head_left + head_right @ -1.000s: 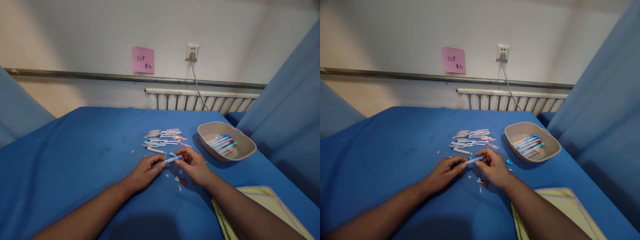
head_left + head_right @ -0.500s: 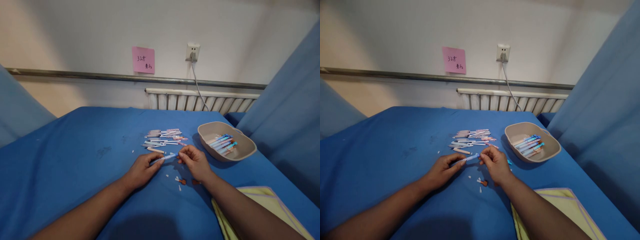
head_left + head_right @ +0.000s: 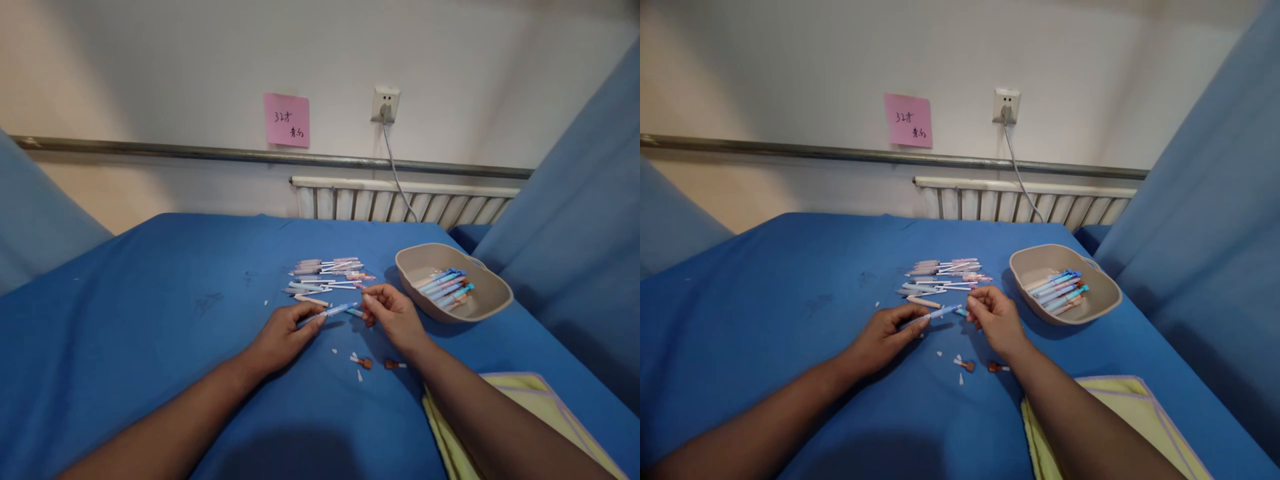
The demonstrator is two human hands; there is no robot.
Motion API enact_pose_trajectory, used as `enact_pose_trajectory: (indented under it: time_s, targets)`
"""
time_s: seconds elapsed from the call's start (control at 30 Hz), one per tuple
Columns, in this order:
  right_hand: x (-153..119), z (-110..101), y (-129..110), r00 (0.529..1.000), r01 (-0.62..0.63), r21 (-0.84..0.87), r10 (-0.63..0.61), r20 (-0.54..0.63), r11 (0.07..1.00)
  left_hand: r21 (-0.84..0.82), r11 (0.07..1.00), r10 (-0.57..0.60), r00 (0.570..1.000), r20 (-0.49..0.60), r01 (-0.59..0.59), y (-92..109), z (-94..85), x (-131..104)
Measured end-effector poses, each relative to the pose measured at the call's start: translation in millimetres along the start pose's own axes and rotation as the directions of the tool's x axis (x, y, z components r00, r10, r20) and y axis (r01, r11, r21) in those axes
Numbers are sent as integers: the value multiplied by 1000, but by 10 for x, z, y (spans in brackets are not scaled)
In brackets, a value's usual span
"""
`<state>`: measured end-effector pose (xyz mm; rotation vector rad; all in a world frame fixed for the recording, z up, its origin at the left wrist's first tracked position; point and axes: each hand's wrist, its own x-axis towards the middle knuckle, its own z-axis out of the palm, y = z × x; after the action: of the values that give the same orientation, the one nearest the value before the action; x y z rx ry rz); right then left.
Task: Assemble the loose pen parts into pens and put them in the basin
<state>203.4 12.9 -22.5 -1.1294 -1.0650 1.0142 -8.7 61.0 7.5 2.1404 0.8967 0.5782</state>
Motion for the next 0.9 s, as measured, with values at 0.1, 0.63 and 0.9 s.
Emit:
enact_pose_trajectory:
  time_s: [0.1, 0.63, 0.9]
  targets:
    - [-28, 38, -30, 999, 3, -69, -1, 38, 998, -2, 1000, -2, 1000, 20, 2, 21, 3, -5]
    - [-8, 20, -43, 997, -32, -20, 34, 74, 999, -3, 1000, 8, 1000, 17, -8, 9, 2, -2]
    - [-35, 50, -50, 996, -15, -83, 22, 85, 996, 11, 1000, 16, 999, 41, -17, 24, 20, -16]
